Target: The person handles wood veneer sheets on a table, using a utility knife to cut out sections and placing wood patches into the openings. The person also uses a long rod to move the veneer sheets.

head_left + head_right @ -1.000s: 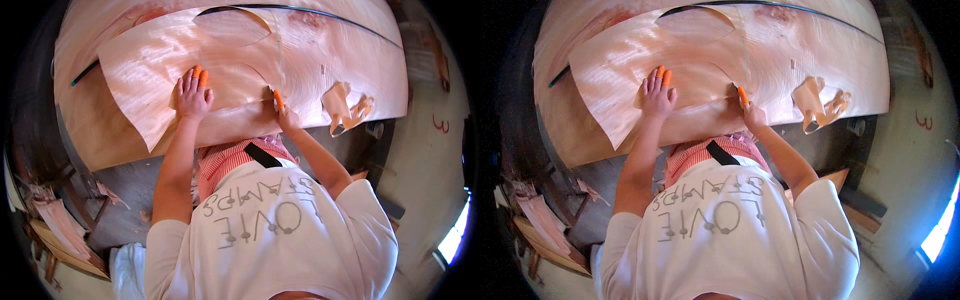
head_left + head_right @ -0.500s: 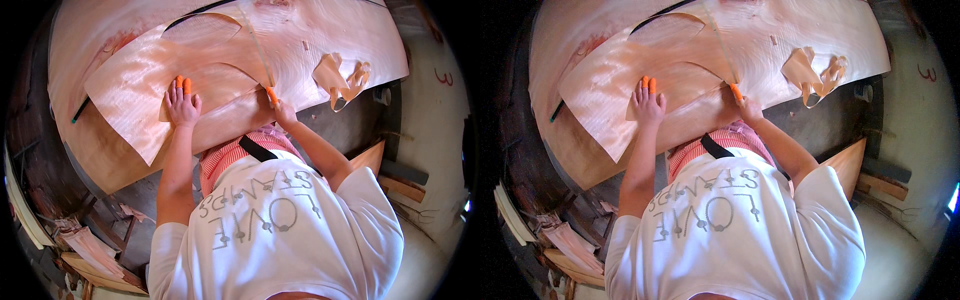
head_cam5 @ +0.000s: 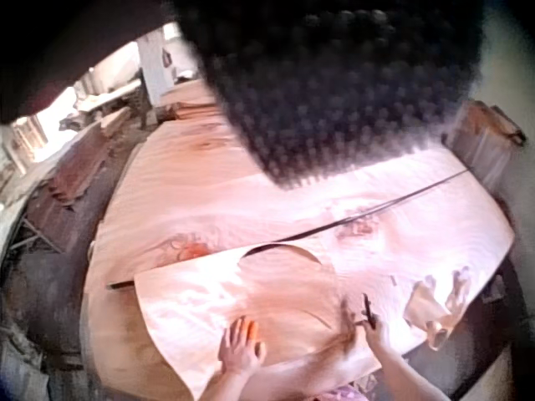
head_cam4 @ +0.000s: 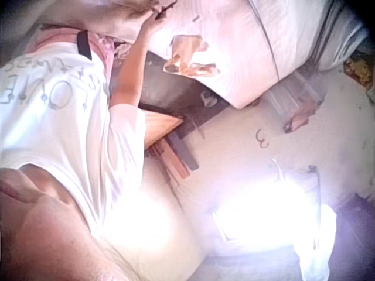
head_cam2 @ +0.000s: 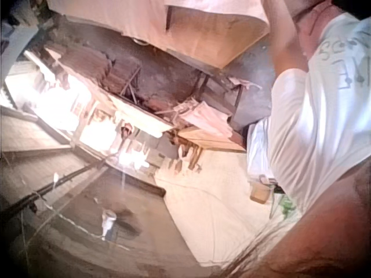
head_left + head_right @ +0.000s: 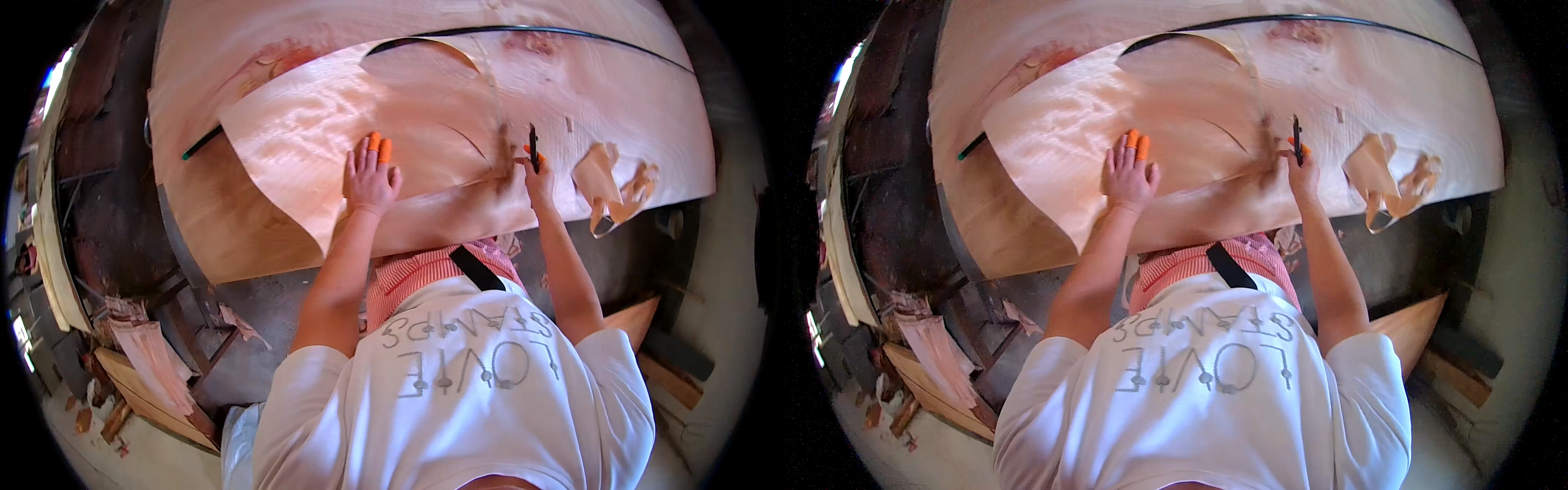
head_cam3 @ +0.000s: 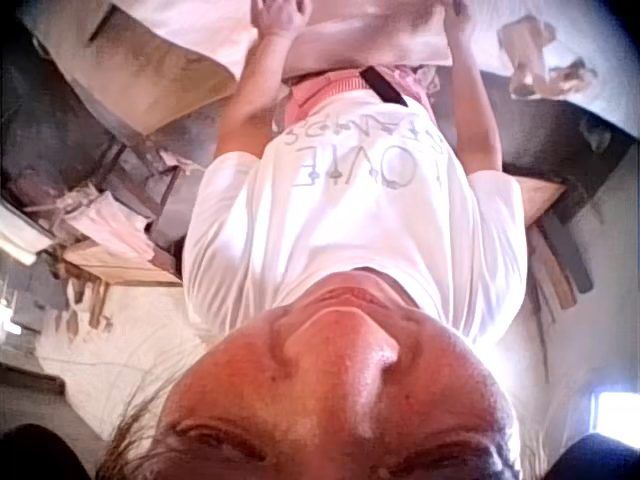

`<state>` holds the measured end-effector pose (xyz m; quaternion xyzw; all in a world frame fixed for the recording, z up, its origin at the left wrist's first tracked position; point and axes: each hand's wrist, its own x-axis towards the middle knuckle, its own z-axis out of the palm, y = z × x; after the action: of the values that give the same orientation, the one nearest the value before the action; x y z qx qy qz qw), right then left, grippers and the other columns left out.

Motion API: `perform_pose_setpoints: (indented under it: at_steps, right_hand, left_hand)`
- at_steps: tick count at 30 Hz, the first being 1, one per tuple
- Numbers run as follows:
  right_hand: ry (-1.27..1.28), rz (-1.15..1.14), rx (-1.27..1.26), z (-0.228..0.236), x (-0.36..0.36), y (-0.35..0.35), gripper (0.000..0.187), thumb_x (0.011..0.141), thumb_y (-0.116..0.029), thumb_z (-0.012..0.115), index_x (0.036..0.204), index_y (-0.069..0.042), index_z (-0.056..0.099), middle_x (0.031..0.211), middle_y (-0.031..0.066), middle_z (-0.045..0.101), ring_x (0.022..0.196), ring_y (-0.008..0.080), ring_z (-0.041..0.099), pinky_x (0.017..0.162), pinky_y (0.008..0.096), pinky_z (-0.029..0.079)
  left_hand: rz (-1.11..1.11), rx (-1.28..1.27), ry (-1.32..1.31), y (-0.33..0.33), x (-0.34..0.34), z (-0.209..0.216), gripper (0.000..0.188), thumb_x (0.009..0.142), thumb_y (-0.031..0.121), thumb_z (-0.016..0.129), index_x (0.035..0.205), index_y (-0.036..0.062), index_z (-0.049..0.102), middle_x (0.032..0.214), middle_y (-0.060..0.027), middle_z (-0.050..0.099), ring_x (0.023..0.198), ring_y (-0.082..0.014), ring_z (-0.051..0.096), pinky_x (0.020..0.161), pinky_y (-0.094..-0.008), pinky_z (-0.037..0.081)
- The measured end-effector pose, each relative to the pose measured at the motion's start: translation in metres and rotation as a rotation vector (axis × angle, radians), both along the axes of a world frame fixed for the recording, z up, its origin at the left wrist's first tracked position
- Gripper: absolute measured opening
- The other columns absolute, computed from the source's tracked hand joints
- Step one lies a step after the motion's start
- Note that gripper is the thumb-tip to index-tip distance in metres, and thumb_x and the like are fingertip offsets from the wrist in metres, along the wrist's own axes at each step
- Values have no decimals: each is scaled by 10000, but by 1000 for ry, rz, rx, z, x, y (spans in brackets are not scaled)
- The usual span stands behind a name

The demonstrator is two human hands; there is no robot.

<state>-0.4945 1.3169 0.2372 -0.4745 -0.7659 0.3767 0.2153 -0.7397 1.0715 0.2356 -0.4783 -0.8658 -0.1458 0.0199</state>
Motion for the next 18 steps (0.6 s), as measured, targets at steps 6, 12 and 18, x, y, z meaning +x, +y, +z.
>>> perform_pose_setpoints:
  at_steps: [6,12,18]
  right_hand:
    - [-76,-93,-412,4,-43,-3,295,807,-212,621,1038,-45,546,804,4,580,735,69,525,655,194,407]
    - [65,44,-379,13,-44,19,288,790,-237,638,975,-36,547,772,-9,550,695,53,489,610,212,390]
    - [198,4,-505,102,-96,-4,261,802,-266,631,955,-74,542,676,-80,468,526,-7,352,441,161,241]
  left_hand:
    - [33,-17,-44,-10,-4,-4,562,794,354,460,1282,82,400,1342,-128,345,1289,-263,247,1054,-451,159]
    - [-15,152,-112,-3,-5,2,518,785,291,493,1241,51,438,1319,-131,371,1256,-275,303,1060,-390,188]
    - [-85,256,-125,-14,-7,-7,405,775,208,532,1140,32,516,1263,-125,439,1198,-261,386,1035,-373,268]
